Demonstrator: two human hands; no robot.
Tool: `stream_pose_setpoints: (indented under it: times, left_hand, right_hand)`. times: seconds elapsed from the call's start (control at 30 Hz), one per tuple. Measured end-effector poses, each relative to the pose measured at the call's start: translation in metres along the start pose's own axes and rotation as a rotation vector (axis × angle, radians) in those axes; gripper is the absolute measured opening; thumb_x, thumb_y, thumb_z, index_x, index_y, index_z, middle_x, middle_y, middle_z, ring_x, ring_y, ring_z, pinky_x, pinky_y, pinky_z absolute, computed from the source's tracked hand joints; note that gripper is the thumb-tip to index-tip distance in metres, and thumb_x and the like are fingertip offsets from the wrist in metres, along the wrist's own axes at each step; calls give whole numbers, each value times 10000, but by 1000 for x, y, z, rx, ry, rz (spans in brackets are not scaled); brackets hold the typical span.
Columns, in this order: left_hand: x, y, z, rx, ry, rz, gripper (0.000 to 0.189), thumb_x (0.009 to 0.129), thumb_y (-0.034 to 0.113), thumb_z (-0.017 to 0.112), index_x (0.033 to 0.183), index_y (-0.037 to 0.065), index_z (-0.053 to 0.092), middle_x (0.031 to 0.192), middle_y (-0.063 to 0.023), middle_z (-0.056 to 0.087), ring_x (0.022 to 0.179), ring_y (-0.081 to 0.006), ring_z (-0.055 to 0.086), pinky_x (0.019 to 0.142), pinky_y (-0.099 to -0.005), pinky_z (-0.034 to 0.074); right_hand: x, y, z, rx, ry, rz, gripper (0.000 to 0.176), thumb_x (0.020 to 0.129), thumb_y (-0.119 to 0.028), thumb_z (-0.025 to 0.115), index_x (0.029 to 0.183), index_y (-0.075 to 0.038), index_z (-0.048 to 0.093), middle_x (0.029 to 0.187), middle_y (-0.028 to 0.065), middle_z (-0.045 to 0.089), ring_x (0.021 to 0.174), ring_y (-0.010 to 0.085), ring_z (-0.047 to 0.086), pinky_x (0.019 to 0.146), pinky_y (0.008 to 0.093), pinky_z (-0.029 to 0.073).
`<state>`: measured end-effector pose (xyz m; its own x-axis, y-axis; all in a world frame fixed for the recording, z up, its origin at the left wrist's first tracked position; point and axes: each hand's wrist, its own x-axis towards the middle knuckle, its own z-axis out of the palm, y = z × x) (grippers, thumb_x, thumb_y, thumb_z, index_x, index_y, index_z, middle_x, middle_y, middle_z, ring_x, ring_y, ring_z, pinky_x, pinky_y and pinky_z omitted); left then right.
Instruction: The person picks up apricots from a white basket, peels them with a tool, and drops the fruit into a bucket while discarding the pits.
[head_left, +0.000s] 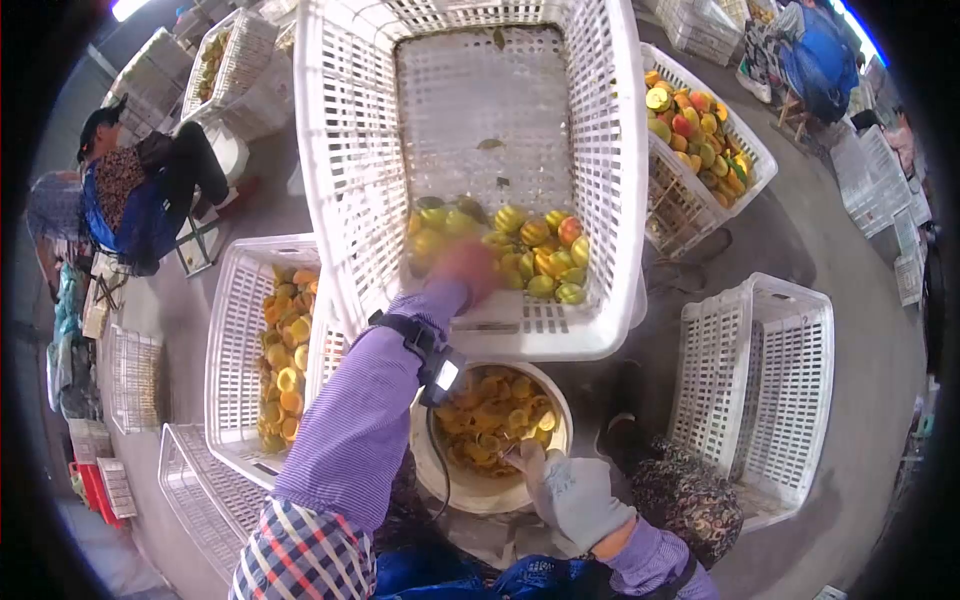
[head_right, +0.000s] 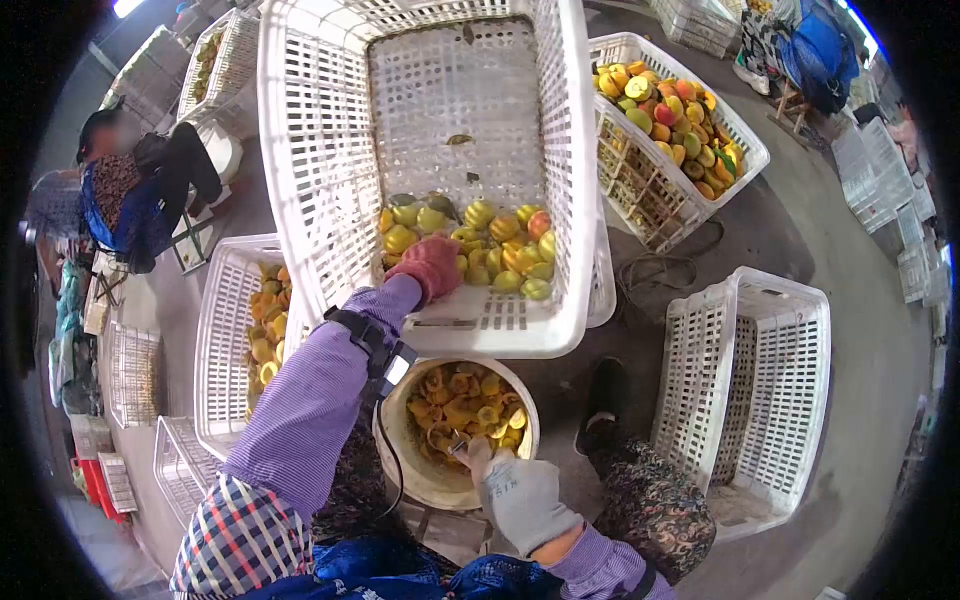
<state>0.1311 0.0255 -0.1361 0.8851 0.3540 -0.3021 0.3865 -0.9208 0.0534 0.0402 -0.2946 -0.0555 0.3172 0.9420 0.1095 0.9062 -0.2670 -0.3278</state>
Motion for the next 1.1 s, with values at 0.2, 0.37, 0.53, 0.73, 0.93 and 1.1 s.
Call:
stream_pose_setpoints:
  times: [0.2,0.37,0.53,0.73,0.93,1.1]
  left_hand:
    - [-5,-36,2,-649,-86,189,389,773,106,627,1157,43,635,1107,-127,671,1055,-248,638,904,-386,515]
    - [-97,-24,-67,-1358,-310,439,459,768,-18,583,1226,-27,561,1090,-138,667,1040,-193,631,914,-333,516]
    - [-176,23,-56,-1926,12,357,450,873,81,602,1301,-8,494,1309,-161,538,1198,-283,538,1020,-413,455]
    - [-182,34,-34,-2556,-57,302,382,1031,213,407,1342,-8,428,1352,-195,490,1205,-349,530,1053,-484,438]
    - [-185,39,-45,-2293,83,267,459,1014,352,429,1308,3,482,1270,-186,550,1172,-339,553,1013,-476,462]
    - [-181,47,-51,-2360,197,29,307,992,295,497,1114,21,564,936,-104,623,813,-209,640,693,-334,547]
  right_hand:
    - [15,26,-22,-17,77,44,363,881,-174,607,1162,49,551,620,84,567,497,225,585,436,343,447]
    - [56,24,-52,704,205,447,281,857,-165,627,1091,-37,538,750,219,619,707,430,625,610,488,490]
    - [61,-9,-32,496,225,275,242,844,-149,626,1033,-40,523,840,234,635,792,417,637,660,490,503]
    - [66,-20,-28,376,192,241,327,804,-118,626,1096,-55,491,852,192,661,795,420,634,670,500,493]
    - [75,-20,-27,381,148,298,382,778,-103,631,1120,-37,475,796,208,640,779,433,629,676,511,490]
    - [75,-20,-7,376,182,237,398,775,-113,653,1129,2,514,843,234,640,834,416,631,731,464,508]
